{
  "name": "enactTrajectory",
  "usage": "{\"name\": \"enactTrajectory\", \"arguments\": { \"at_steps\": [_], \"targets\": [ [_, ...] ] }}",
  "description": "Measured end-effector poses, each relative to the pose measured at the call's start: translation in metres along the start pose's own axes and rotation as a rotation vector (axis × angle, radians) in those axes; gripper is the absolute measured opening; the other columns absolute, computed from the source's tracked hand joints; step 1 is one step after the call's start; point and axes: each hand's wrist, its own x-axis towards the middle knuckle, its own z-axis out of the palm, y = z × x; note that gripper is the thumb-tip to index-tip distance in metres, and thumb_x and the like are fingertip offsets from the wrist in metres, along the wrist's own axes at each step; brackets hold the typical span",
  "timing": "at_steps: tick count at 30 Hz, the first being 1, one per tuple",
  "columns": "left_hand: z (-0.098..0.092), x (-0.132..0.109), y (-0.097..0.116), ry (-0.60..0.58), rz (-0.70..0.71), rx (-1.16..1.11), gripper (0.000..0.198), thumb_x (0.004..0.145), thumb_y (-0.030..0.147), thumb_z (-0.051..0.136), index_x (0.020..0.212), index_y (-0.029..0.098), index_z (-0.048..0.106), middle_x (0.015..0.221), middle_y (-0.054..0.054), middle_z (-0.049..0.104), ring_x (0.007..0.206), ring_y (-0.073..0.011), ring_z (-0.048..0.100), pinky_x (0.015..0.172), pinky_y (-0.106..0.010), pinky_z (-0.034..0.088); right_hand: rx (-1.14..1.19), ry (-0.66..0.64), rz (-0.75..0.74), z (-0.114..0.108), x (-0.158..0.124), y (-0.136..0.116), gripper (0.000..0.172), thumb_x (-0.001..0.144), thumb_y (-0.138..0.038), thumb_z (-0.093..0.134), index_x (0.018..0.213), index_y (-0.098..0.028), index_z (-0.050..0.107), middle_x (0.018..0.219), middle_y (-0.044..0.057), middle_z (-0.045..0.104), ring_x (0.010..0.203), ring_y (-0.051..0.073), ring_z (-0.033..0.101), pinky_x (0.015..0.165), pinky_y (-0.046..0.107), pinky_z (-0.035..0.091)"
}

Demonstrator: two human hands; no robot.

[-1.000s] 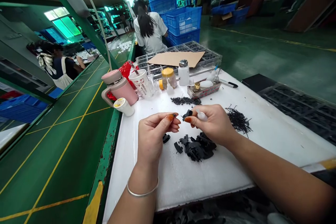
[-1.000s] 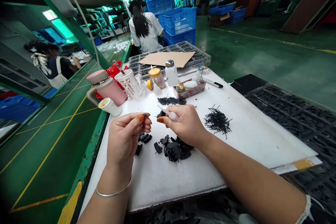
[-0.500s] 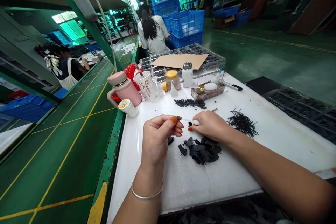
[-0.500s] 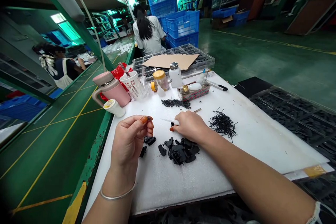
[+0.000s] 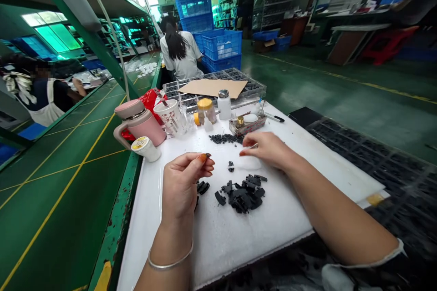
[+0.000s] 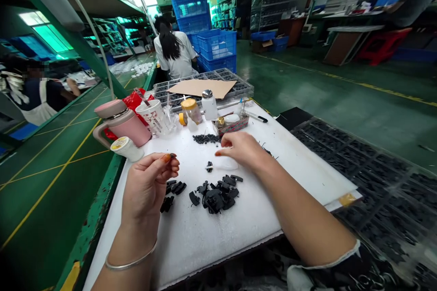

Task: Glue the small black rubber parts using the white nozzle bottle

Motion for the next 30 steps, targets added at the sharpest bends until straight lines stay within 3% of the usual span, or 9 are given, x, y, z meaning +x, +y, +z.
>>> {"name": "enactTrajectory", "arguments": {
  "at_steps": [3, 6, 9, 13, 17, 20, 22, 26, 30],
  "targets": [
    [-0.001, 0.003, -0.001, 0.036, -0.011, -0.008, 0.013, 0.067, 0.025, 0.077, 0.072, 0.014, 0.072, 0.07, -0.005, 0.073, 0.062, -0.0127, 0.068, 0.051, -0.017, 0.052, -0.084, 0.122, 0.118, -0.017, 0.003, 0.014, 0.017, 0.08, -0.038, 0.063, 0.083, -0.022, 0.067, 0.088, 0.002, 0.07, 0.082, 0.018, 0.061, 0.066, 0.027, 0.038],
    [-0.002, 0.004, -0.001, 0.049, -0.02, -0.02, 0.015, 0.066, 0.025, 0.078, 0.073, 0.014, 0.071, 0.076, -0.007, 0.075, 0.067, -0.0152, 0.07, 0.052, -0.018, 0.052, -0.168, 0.057, 0.101, -0.019, 0.007, 0.022, 0.009, 0.076, -0.028, 0.066, 0.083, -0.023, 0.069, 0.088, 0.003, 0.071, 0.084, 0.02, 0.061, 0.065, 0.027, 0.037],
    [-0.002, 0.004, -0.001, 0.046, -0.027, -0.034, 0.015, 0.064, 0.025, 0.078, 0.07, 0.013, 0.07, 0.077, -0.008, 0.075, 0.07, -0.0171, 0.071, 0.053, -0.018, 0.052, -0.196, -0.017, 0.049, -0.008, 0.012, 0.025, 0.013, 0.072, -0.023, 0.069, 0.085, -0.024, 0.071, 0.095, 0.004, 0.07, 0.09, 0.021, 0.061, 0.065, 0.027, 0.035],
    [-0.003, 0.006, -0.001, 0.047, -0.045, -0.067, 0.016, 0.062, 0.024, 0.079, 0.066, 0.013, 0.067, 0.079, -0.008, 0.076, 0.07, -0.0176, 0.072, 0.053, -0.018, 0.051, -0.196, -0.042, 0.034, -0.002, 0.015, 0.022, 0.005, 0.072, -0.017, 0.064, 0.074, -0.02, 0.069, 0.089, 0.006, 0.07, 0.087, 0.022, 0.061, 0.063, 0.027, 0.034],
    [-0.003, 0.007, -0.002, 0.051, -0.046, -0.105, 0.016, 0.062, 0.023, 0.079, 0.065, 0.013, 0.066, 0.077, -0.007, 0.075, 0.069, -0.0161, 0.072, 0.052, -0.017, 0.049, -0.105, 0.013, 0.004, -0.021, 0.001, -0.002, 0.016, 0.083, -0.016, 0.05, 0.083, -0.02, 0.065, 0.083, 0.003, 0.072, 0.076, 0.018, 0.062, 0.061, 0.026, 0.038],
    [-0.003, 0.006, -0.004, 0.07, -0.004, -0.092, 0.014, 0.066, 0.023, 0.077, 0.066, 0.013, 0.067, 0.078, -0.006, 0.075, 0.069, -0.0149, 0.071, 0.053, -0.017, 0.05, 0.169, 0.067, -0.162, -0.038, -0.02, -0.036, 0.022, 0.086, -0.019, 0.049, 0.1, -0.021, 0.065, 0.074, 0.0, 0.071, 0.063, 0.014, 0.061, 0.055, 0.024, 0.04],
    [-0.003, 0.006, -0.005, 0.087, 0.033, -0.071, 0.014, 0.067, 0.024, 0.076, 0.067, 0.013, 0.068, 0.079, -0.007, 0.075, 0.07, -0.0152, 0.071, 0.054, -0.018, 0.05, 0.216, 0.148, -0.274, -0.042, -0.034, -0.058, 0.023, 0.084, -0.018, 0.051, 0.1, -0.022, 0.067, 0.068, -0.001, 0.069, 0.053, 0.012, 0.058, 0.05, 0.023, 0.038],
    [-0.003, 0.006, -0.007, 0.123, 0.104, -0.037, 0.015, 0.067, 0.026, 0.076, 0.068, 0.013, 0.069, 0.078, -0.007, 0.074, 0.071, -0.016, 0.071, 0.056, -0.02, 0.051, 0.206, 0.39, -0.439, -0.034, -0.049, -0.084, 0.017, 0.08, -0.014, 0.058, 0.091, -0.021, 0.069, 0.067, -0.001, 0.069, 0.052, 0.011, 0.058, 0.051, 0.023, 0.04],
    [-0.002, 0.006, -0.009, 0.125, 0.139, -0.001, 0.013, 0.069, 0.026, 0.075, 0.068, 0.014, 0.069, 0.079, -0.007, 0.074, 0.071, -0.016, 0.07, 0.056, -0.021, 0.051, 0.185, 0.483, -0.544, -0.017, -0.048, -0.087, 0.012, 0.085, -0.014, 0.055, 0.089, -0.019, 0.066, 0.068, 0.0, 0.069, 0.057, 0.012, 0.062, 0.055, 0.024, 0.043]
  ]
}}
